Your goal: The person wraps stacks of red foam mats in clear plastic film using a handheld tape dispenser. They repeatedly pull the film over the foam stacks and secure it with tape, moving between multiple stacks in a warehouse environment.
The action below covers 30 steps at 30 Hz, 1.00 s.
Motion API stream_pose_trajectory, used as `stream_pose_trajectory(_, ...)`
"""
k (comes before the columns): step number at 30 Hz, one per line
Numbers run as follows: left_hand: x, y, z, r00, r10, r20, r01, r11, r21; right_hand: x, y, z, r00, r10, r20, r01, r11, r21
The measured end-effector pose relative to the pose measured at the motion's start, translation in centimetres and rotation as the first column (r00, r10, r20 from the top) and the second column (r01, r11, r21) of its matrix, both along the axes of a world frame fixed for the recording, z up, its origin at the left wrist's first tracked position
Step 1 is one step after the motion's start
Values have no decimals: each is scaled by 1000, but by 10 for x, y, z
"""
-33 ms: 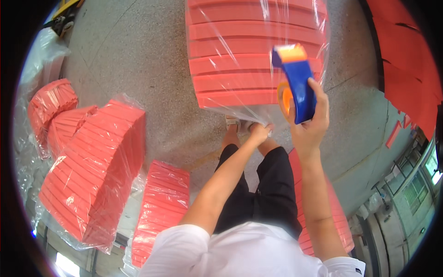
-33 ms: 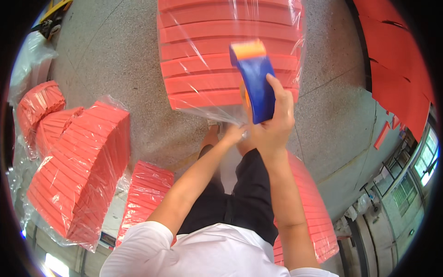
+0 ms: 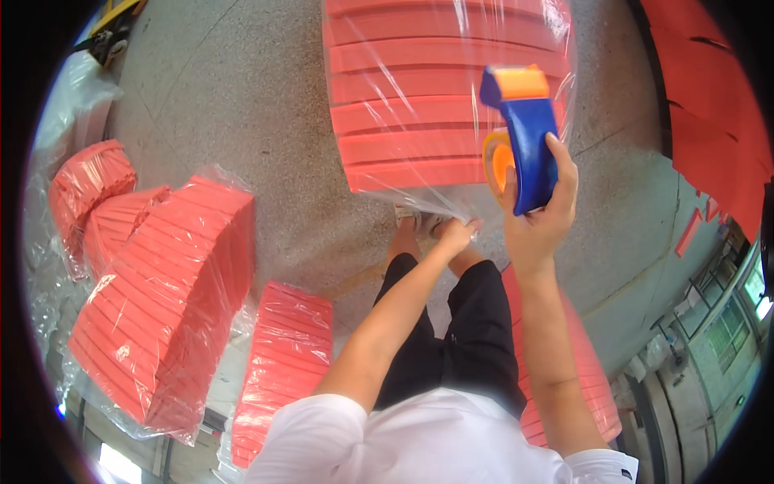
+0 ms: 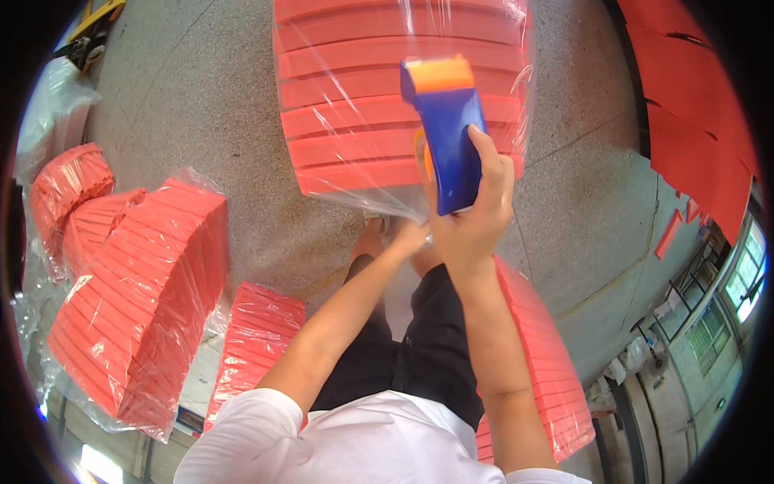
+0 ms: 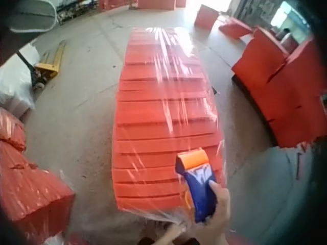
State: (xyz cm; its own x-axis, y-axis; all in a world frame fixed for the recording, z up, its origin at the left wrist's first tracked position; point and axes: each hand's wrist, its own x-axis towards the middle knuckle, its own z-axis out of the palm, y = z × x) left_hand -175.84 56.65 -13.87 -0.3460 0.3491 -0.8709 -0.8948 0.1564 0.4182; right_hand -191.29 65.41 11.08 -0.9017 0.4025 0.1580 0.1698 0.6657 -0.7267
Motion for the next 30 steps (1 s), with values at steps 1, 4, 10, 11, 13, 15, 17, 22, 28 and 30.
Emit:
stream_pose_trajectory(1,18,3,-13,998,59,8,-60,998,25,4,-8,-11,1000,4,-30,-2,998,66)
stream_pose_trajectory(4,64,7,-57,968,145,-206,-128,987,94,50,-21,-62,838,25,544,-130,980,154)
stream_pose_trajectory(10,11,-70,-19,916,-386,-107,400,867,296,119,-18,-110,851,-9,525,-122,969,214)
stream_pose_trajectory(11,3,-80,-10,983,-158,-97,184,896,405,134,-17,-114,881,-4,473,-98,977,192)
stream_pose_trajectory(13,-12,-77,3,986,165,-27,-130,858,496,184,-18,-124,923,-7,385,-71,980,188)
stream_pose_trajectory(15,-20,-61,2,967,245,68,-245,829,503,277,-16,-142,852,31,522,-84,993,78)
stream_pose_trajectory(17,-25,-44,-20,969,164,187,-240,813,531,313,-10,-134,791,96,604,-151,988,41)
stream_pose_trajectory(22,-45,-1,47,945,-59,-320,158,944,290,315,10,-104,893,113,436,-97,994,-58)
stream_pose_trajectory(28,-72,-22,202,603,-211,-769,339,941,7,318,6,-9,977,160,140,-141,980,-138)
stream_pose_trajectory(30,-94,-33,287,484,-238,-842,378,925,-45,294,7,41,986,166,13,-161,971,-177)
